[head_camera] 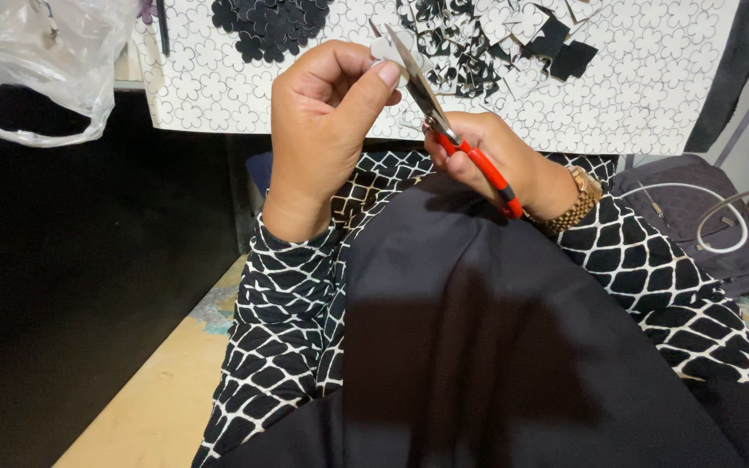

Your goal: The person sits on the floor holding small pre-cut flower-shaped pieces and trims their edges with red-handled scissors, working on one piece at a time on their lap. Cut scraps accumulate on the pattern board in front of them as they refine each shape.

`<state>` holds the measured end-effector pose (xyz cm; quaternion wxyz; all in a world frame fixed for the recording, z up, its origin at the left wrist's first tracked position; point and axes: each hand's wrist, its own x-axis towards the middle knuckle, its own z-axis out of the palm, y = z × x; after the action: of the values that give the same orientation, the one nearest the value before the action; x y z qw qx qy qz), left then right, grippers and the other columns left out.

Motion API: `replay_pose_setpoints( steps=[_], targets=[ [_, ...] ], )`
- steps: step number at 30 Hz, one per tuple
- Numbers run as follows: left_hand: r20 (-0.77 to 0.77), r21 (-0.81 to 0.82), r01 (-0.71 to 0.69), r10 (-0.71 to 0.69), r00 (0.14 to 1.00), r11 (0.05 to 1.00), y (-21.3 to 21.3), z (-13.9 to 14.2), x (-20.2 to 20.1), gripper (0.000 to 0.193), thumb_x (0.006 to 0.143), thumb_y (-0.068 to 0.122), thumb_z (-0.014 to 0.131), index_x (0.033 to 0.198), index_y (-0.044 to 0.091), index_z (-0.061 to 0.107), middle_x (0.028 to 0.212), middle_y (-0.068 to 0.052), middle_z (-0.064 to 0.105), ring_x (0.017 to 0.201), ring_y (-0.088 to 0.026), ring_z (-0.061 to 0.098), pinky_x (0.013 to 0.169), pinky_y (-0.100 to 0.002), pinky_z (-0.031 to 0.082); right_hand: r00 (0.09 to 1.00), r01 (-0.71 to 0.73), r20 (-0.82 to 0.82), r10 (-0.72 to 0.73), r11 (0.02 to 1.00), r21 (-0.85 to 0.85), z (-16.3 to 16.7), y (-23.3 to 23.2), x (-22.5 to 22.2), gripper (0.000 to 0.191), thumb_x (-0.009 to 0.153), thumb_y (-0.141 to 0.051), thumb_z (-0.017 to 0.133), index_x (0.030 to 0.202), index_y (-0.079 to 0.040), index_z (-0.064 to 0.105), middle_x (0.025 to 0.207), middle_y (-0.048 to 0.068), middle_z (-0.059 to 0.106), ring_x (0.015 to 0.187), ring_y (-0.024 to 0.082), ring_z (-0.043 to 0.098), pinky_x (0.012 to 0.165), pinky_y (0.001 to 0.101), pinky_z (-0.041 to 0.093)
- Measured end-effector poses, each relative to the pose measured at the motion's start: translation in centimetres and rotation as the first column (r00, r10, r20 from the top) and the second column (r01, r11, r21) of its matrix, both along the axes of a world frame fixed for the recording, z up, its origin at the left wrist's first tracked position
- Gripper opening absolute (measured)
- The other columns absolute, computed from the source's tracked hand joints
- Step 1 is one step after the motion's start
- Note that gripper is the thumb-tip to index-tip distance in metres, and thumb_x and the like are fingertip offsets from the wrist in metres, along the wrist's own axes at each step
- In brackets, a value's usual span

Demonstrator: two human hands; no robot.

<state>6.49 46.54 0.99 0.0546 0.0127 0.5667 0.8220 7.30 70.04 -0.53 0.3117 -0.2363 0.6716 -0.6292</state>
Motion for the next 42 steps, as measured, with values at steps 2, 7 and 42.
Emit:
replay_pose_setpoints(
  steps=[2,7,42],
  targets=[
    [0.004,0.020,-0.001,0.001,1.000,1.000,0.1,0.0,0.0,0.010,0.103,0.005,0.071,0.099,-0.001,0.066,0.092,-0.007,0.071,0.086,-0.010,0.069,0.081,-0.024,0.057,0.999,0.010,0.042,-0.009,1.000,-0.007,-0.1,0.0,0.1,0.061,0.101,-0.068,0.053,0.097,-0.007,0.053,0.085,-0.003,0.051,0.076,0.007,0.043,0.067,0.0231,0.039],
    [0.003,0.004,-0.010,0.010,1.000,1.000,0.1,-0.1,0.0,0.010,0.104,0.005,0.071,0.099,-0.001,0.066,0.092,-0.006,0.071,0.086,-0.010,0.068,0.082,-0.024,0.057,0.999,-0.001,0.032,0.001,1.000,-0.004,-0.4,0.0,0.1,0.060,0.101,-0.068,0.053,0.096,-0.008,0.052,0.084,-0.003,0.051,0.076,0.007,0.043,0.067,0.0228,0.038],
    [-0.021,0.125,0.050,-0.048,0.999,0.991,1.2,-0.6,0.3,0.011,0.109,0.004,0.069,0.112,0.000,0.060,0.099,-0.007,0.070,0.088,-0.009,0.066,0.083,-0.024,0.058,0.991,-0.024,0.128,0.041,0.991,-0.134,-1.6,-0.2,0.2,0.081,0.097,-0.080,0.047,0.122,-0.003,0.052,0.100,0.001,0.052,0.084,0.009,0.050,0.073,0.0235,0.048]
  ],
)
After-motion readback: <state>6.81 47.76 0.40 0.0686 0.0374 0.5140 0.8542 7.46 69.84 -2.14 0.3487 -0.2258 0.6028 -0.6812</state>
